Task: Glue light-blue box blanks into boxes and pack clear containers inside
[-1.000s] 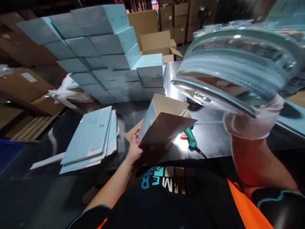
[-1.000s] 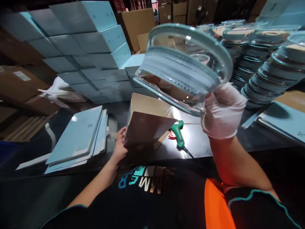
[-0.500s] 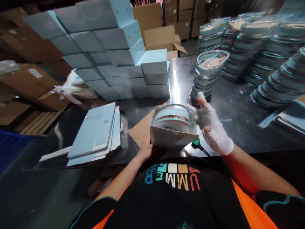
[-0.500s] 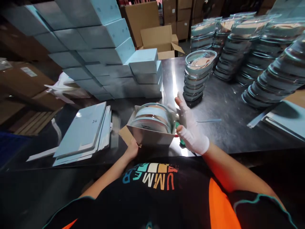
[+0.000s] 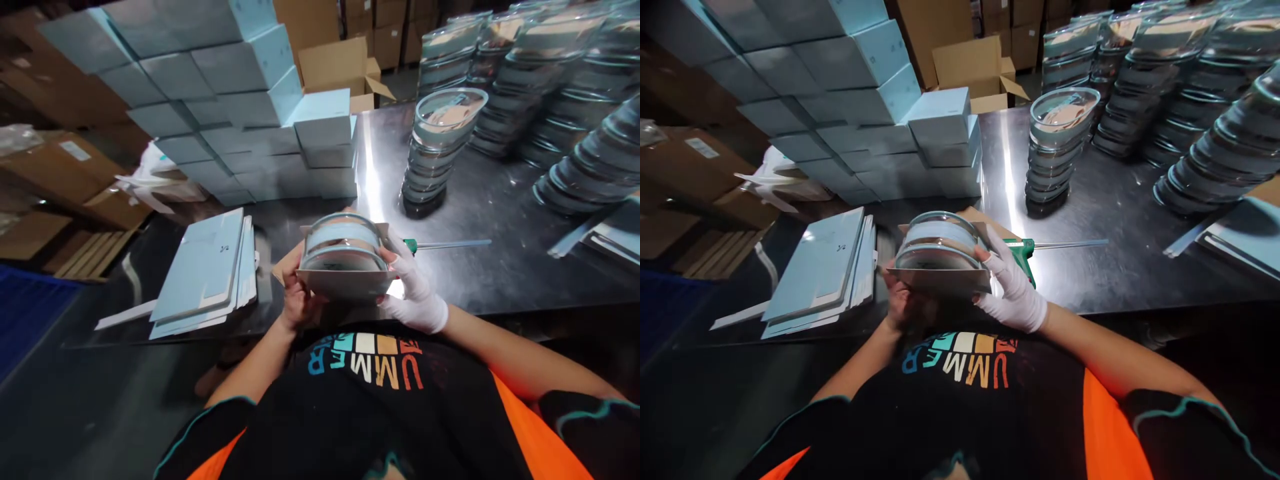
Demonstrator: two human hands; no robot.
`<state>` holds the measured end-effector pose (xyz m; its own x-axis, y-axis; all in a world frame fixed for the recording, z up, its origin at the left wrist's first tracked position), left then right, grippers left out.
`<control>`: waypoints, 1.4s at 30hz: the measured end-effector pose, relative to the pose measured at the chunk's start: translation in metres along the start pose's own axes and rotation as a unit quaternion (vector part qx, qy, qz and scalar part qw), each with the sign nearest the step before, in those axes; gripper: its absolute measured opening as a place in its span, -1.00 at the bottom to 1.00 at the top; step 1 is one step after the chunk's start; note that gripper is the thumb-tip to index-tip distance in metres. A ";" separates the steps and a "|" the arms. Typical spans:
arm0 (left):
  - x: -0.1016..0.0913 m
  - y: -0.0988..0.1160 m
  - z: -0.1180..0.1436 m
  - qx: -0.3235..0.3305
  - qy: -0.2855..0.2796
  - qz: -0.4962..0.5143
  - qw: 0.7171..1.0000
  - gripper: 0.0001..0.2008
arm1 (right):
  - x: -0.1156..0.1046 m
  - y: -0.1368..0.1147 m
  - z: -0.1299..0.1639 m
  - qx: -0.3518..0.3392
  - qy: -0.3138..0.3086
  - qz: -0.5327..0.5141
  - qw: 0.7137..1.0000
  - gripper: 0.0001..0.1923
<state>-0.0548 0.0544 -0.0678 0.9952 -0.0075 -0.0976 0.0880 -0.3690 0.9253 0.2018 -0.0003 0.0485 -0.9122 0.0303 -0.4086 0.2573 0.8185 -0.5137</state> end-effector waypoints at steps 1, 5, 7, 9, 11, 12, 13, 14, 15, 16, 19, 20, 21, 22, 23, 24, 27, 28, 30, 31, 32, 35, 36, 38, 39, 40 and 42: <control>-0.004 0.019 -0.004 0.049 0.019 0.002 0.999 -0.07 | -0.001 -0.002 0.000 -0.003 -0.001 -0.002 1.000 -0.06; -0.007 0.081 -0.001 0.250 0.060 -0.025 0.966 -0.47 | -0.001 -0.005 0.001 0.001 -0.020 0.001 1.000 -0.13; -0.004 0.087 0.004 0.270 0.061 -0.042 0.960 -0.37 | 0.001 -0.005 0.005 0.002 -0.023 -0.012 1.000 -0.11; -0.001 0.090 0.008 0.282 0.048 -0.053 0.957 -0.22 | 0.002 -0.002 0.009 0.007 -0.008 -0.036 0.999 -0.04; 0.000 0.097 0.012 0.309 0.030 -0.059 0.949 -0.24 | 0.004 0.002 0.014 0.025 0.010 -0.059 0.998 0.05; 0.001 0.102 0.014 0.321 0.015 -0.061 0.945 -0.30 | 0.005 0.005 0.016 0.037 0.015 -0.066 0.997 0.07; 0.004 0.106 0.015 0.331 -0.007 -0.068 0.941 -0.37 | 0.006 0.007 0.017 0.046 0.018 -0.067 0.997 0.07; 0.009 0.109 0.016 0.336 -0.034 -0.083 0.938 -0.43 | 0.007 0.007 0.018 0.047 0.016 -0.059 0.997 0.04; 0.015 0.110 0.016 0.335 -0.061 -0.104 0.935 -0.47 | 0.008 0.005 0.018 0.038 0.010 -0.045 0.998 0.01; 0.022 0.109 0.017 0.330 -0.084 -0.122 0.932 -0.47 | 0.009 0.001 0.018 0.024 0.000 -0.026 0.999 -0.02; 0.020 0.105 0.016 0.312 -0.052 -0.089 0.945 -0.23 | 0.003 -0.004 0.018 0.000 0.000 0.024 1.000 -0.04; 0.016 0.103 0.016 0.309 -0.020 -0.068 0.948 -0.16 | 0.000 -0.004 0.019 0.003 0.006 0.034 0.999 -0.06; 0.012 0.100 0.018 0.309 0.008 -0.059 0.949 -0.17 | -0.002 -0.003 0.020 0.008 0.009 0.038 0.999 -0.10; 0.010 0.099 0.019 0.311 0.026 -0.065 0.948 -0.24 | -0.002 -0.002 0.020 0.013 0.006 0.036 0.999 -0.15; 0.011 0.097 0.020 0.311 0.032 -0.083 0.946 -0.38 | 0.000 -0.001 0.020 0.021 -0.005 0.026 0.999 -0.23; 0.013 0.096 0.021 0.310 0.030 -0.105 0.945 -0.53 | 0.003 0.001 0.019 0.035 -0.017 0.006 0.999 -0.33; 0.018 0.091 0.024 0.302 0.010 -0.130 0.944 -0.60 | 0.010 0.016 0.010 0.135 0.001 -0.090 0.987 -0.40; 0.017 0.088 0.024 0.297 0.018 -0.134 0.945 -0.55 | 0.012 0.023 0.007 0.181 0.021 -0.115 0.977 -0.39; 0.012 0.080 0.027 0.287 0.055 -0.126 0.948 -0.32 | 0.016 0.035 0.004 0.257 0.069 -0.135 0.955 -0.49; 0.009 0.075 0.030 0.285 0.074 -0.117 0.948 -0.17 | 0.018 0.039 0.003 0.282 0.093 -0.130 0.946 -0.54; 0.008 0.071 0.032 0.285 0.082 -0.113 0.948 -0.06 | 0.018 0.041 0.002 0.297 0.116 -0.120 0.940 -0.56; 0.015 0.063 0.040 0.300 0.042 -0.157 0.940 -0.14 | 0.018 0.040 -0.004 0.289 0.146 -0.097 0.941 -0.59; 0.015 0.062 0.042 0.304 0.031 -0.180 0.935 -0.22 | 0.016 0.039 -0.007 0.277 0.140 -0.098 0.945 -0.63; 0.006 0.063 0.046 0.304 0.029 -0.218 0.927 -0.30 | 0.003 0.041 -0.015 0.250 0.132 -0.103 0.954 -0.73; -0.003 0.064 0.048 0.302 0.040 -0.231 0.924 -0.30 | -0.008 0.046 -0.018 0.246 0.133 -0.087 0.956 -0.77; -0.016 0.065 0.049 0.294 0.057 -0.245 0.922 -0.28 | -0.022 0.053 -0.019 0.256 0.130 -0.046 0.957 -0.79; -0.046 0.065 0.053 0.271 0.104 -0.269 0.918 -0.24 | -0.042 0.079 -0.016 0.329 0.062 0.106 0.936 -0.79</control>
<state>-0.0974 -0.0180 -0.0229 0.8055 0.4685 -0.3628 0.5912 -0.6765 0.4391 0.2552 0.0722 0.0373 -0.8378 0.2524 -0.4841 0.5404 0.2579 -0.8009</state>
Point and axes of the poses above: each hand's wrist, its own z-axis away from the middle knuckle, its own x-axis out of the palm, y = z × x, the point moved 10 cm from there along -z, towards the middle knuckle, and after that the axes turned 2 degrees about z, right-handed, at the moved point
